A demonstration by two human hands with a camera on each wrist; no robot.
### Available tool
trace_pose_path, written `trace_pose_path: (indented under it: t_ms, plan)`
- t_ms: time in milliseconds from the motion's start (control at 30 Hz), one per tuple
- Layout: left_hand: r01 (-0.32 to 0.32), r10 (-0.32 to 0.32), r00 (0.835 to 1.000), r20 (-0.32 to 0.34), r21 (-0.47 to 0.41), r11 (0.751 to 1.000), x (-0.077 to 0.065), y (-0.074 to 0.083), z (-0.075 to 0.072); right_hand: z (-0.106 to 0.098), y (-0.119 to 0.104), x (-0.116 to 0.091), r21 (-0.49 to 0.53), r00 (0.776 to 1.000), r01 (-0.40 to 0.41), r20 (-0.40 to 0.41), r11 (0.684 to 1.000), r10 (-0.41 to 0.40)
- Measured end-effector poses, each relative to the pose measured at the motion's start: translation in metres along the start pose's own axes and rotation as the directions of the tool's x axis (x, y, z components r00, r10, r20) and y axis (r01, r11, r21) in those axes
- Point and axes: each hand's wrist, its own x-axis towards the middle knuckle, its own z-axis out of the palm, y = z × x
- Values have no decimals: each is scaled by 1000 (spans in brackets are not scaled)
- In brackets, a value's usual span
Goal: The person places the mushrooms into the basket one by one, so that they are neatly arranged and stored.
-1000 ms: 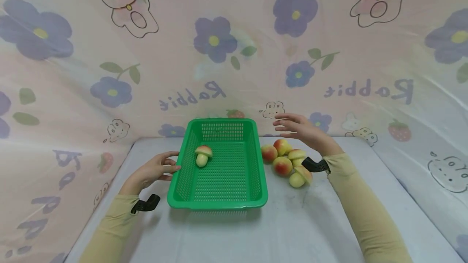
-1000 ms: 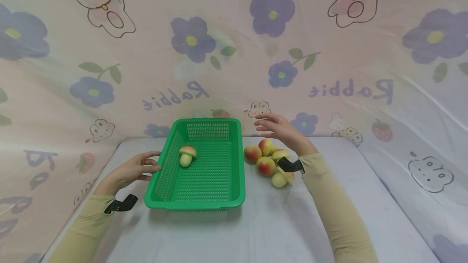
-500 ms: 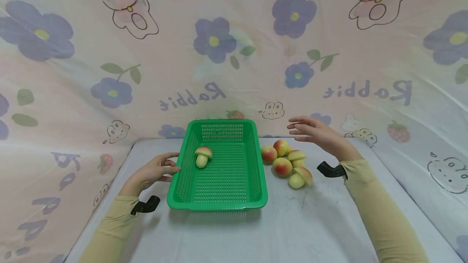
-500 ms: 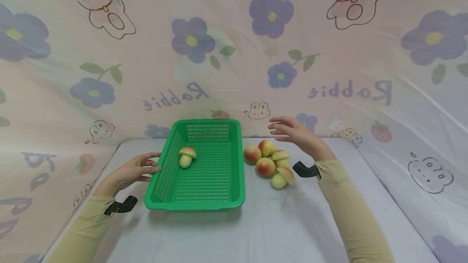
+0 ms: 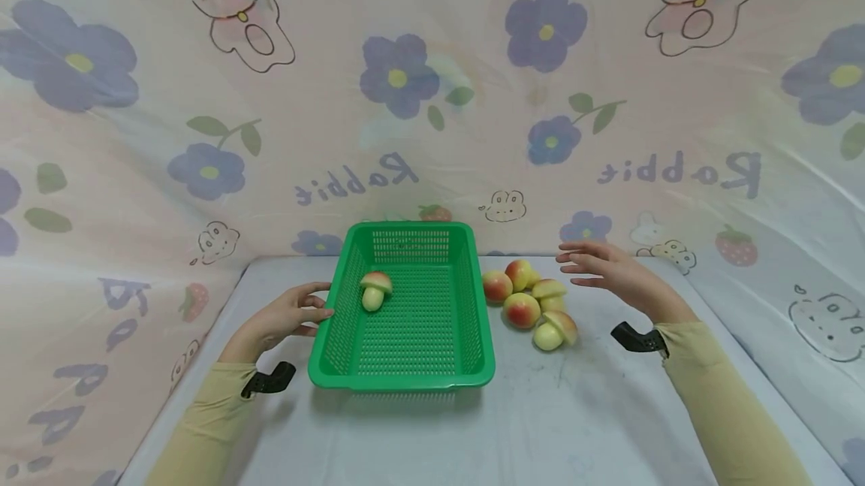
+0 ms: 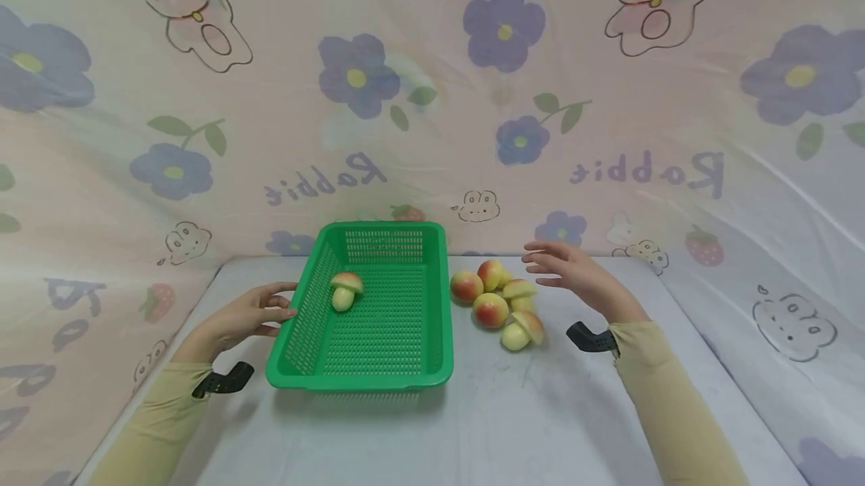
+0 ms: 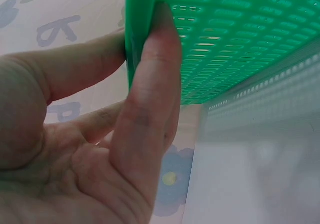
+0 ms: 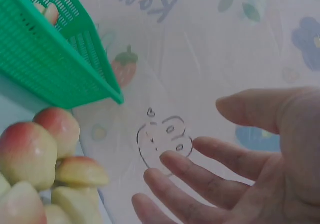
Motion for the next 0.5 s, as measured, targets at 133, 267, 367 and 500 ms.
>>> trace_pose_path:
  t_ms: [133, 267, 367, 500]
  plan:
    - [-1, 1, 1000, 2, 1, 1000, 1, 2, 0, -4, 11, -7, -9, 1000, -10, -20, 1000, 9]
    - [-2, 2, 1000, 4, 3, 1000, 1, 4, 0, -6, 23, -14, -20, 999, -29, -32, 999, 29]
    - [-5, 5, 1000, 0, 6, 1000, 2, 4, 0, -6, 34, -19, 1, 999, -41, -34, 999, 41]
    - [-1, 1, 1000, -4, 2, 1000, 2, 4, 1, -4, 48, -24, 29, 998, -55, -28, 998, 56]
